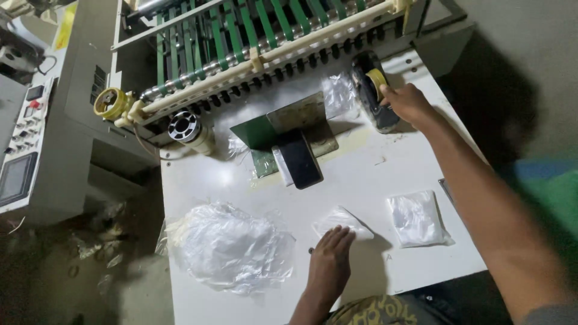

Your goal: Folding and stacking small plastic bags on a work table

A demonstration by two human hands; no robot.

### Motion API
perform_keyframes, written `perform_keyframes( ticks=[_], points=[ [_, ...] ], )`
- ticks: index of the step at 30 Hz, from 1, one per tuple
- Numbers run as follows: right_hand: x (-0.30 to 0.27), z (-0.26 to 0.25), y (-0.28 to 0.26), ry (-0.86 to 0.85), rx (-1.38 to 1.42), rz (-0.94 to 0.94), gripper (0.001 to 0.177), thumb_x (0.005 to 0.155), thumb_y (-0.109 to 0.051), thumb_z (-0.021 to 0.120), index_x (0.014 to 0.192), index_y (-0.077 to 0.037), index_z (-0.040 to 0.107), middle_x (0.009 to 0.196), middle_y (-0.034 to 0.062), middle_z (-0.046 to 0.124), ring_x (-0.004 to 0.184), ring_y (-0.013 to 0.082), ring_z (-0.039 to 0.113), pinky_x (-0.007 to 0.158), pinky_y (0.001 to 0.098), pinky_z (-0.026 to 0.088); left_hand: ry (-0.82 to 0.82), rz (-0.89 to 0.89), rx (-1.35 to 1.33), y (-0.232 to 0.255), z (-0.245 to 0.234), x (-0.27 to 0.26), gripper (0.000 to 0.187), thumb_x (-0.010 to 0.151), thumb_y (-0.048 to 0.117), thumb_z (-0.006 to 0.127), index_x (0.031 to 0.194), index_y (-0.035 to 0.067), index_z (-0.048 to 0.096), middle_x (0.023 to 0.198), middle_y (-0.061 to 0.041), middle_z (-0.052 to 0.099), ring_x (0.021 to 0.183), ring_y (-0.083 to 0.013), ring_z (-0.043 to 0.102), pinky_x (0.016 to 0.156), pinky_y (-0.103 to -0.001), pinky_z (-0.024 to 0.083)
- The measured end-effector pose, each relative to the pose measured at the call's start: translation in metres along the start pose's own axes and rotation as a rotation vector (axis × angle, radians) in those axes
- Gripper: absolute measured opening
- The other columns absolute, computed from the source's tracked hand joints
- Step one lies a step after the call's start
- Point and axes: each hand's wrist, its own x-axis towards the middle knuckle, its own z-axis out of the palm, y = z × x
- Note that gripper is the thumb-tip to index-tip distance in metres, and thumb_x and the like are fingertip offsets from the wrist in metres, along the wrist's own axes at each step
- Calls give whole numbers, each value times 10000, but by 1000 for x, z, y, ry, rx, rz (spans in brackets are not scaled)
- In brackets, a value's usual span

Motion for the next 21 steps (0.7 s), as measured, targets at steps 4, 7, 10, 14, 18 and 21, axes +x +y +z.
perform_keyframes(
  ticks=[4,7,10,14,18,21],
  points=[
    [-19,-4,-32,-85,146,242,369,1030,-440,595,972,-130,787,1464,142,591,1322,375,544,953,541,460,89,-30,-76,13,-1,-7,361,890,-87,552,1211,-19,701,1238,-224,716,1199,-405,666,1090,-495,496],
    [-19,-2,-11,38,320,47,238,1027,-319,660,952,-115,756,1168,100,640,1087,243,576,871,422,461,124,-4,-127,15,-5,-5,305,964,3,510,1212,-6,686,1245,-210,713,1214,-410,654,1104,-491,478],
    [-58,-8,-11,147,318,-127,230,1076,-265,656,958,-88,744,782,69,692,695,123,592,635,307,447,106,-34,-149,16,-6,-2,319,964,0,503,1232,-6,675,1265,-216,703,1229,-414,644,1107,-500,472],
    [-52,31,59,309,-34,-284,327,1116,-291,636,940,-34,734,741,145,693,688,299,640,592,501,418,126,-10,-35,17,6,3,275,995,-41,514,1237,-33,643,1276,-238,685,1241,-422,633,1081,-537,499],
    [-74,20,40,236,-92,-356,282,1084,-227,702,888,-26,734,712,120,668,641,240,608,561,478,401,169,45,-11,22,11,12,362,876,-190,509,1197,-80,633,1204,-265,598,1107,-427,634,1098,-566,480],
    [-76,18,53,329,-151,-337,339,1125,-267,664,931,-4,753,683,172,602,626,265,520,537,504,318,137,156,-11,22,17,15,400,865,-215,457,1217,-95,606,1119,-240,565,1148,-433,586,1145,-564,440]
  ],
)
